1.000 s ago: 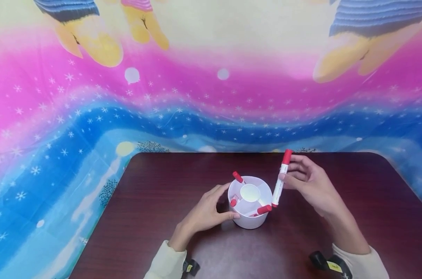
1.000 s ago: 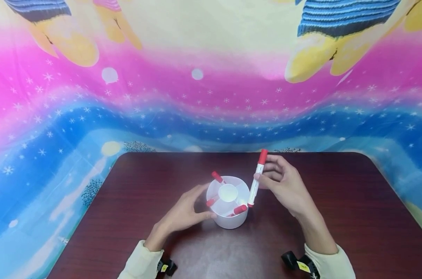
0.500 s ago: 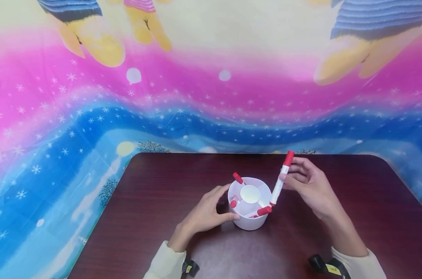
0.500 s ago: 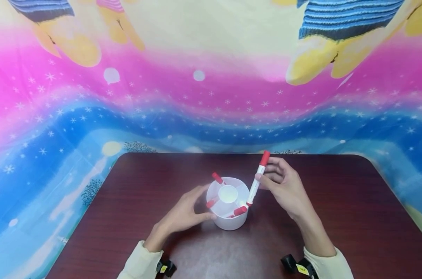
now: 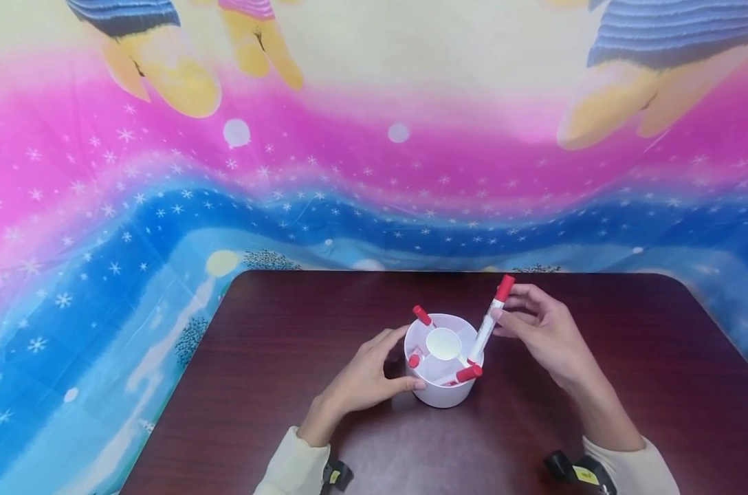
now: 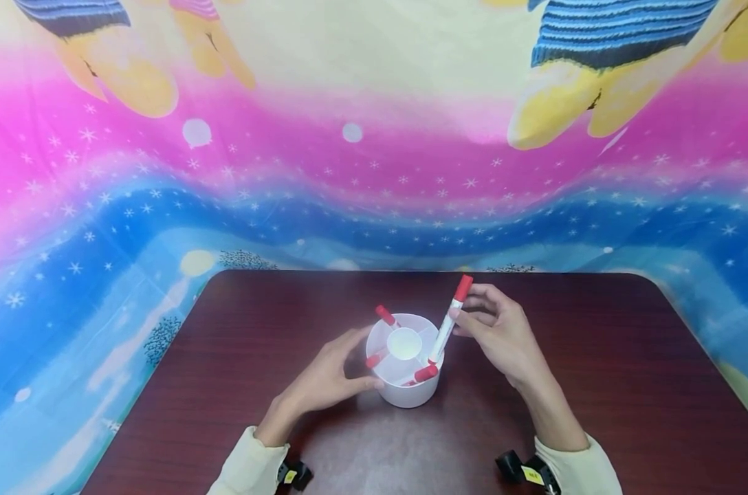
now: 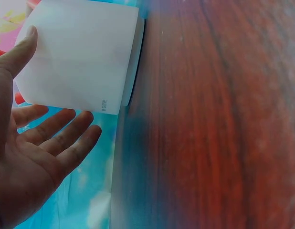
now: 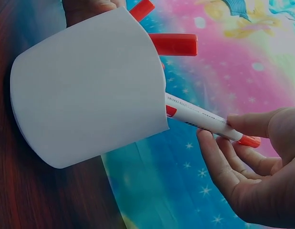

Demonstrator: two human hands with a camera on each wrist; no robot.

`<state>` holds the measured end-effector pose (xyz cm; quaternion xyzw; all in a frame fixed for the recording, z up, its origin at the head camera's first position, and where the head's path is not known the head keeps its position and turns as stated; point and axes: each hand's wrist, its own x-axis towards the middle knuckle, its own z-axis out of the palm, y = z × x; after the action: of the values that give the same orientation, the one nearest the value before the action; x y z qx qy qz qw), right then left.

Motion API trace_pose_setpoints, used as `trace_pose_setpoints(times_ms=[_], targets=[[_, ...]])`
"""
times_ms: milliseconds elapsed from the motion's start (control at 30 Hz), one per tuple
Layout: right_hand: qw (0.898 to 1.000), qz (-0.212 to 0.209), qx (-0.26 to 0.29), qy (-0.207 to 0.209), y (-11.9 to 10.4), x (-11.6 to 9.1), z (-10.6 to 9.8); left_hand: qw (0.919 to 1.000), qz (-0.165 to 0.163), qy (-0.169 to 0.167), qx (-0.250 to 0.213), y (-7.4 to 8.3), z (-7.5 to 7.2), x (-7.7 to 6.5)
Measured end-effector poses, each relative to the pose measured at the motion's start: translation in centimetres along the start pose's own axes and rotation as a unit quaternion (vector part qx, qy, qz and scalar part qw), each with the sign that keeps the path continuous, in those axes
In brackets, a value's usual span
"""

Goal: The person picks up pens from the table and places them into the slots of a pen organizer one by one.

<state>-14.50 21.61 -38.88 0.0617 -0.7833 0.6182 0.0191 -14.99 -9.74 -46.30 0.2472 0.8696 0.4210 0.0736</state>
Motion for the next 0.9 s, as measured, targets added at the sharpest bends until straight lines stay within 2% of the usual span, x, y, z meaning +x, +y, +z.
trace_pose_setpoints(times_ms=[333, 567, 900], targets=[[0.999, 0.034, -0.036, -0.001, 0.0, 0.2, -0.3, 1.0000, 0.001, 0.000, 0.006, 0.0, 0.0, 0.0], [0.997, 0.035, -0.067, -0.027, 0.4, 0.3, -0.7, 1.0000, -0.002, -0.001, 0.001, -0.1, 0.1, 0.0], [0.996, 0.028, -0.052, -0.063, 0.9, 0.3, -1.5, 1.0000, 0.003, 0.002, 0.003, -0.2, 0.2, 0.0]])
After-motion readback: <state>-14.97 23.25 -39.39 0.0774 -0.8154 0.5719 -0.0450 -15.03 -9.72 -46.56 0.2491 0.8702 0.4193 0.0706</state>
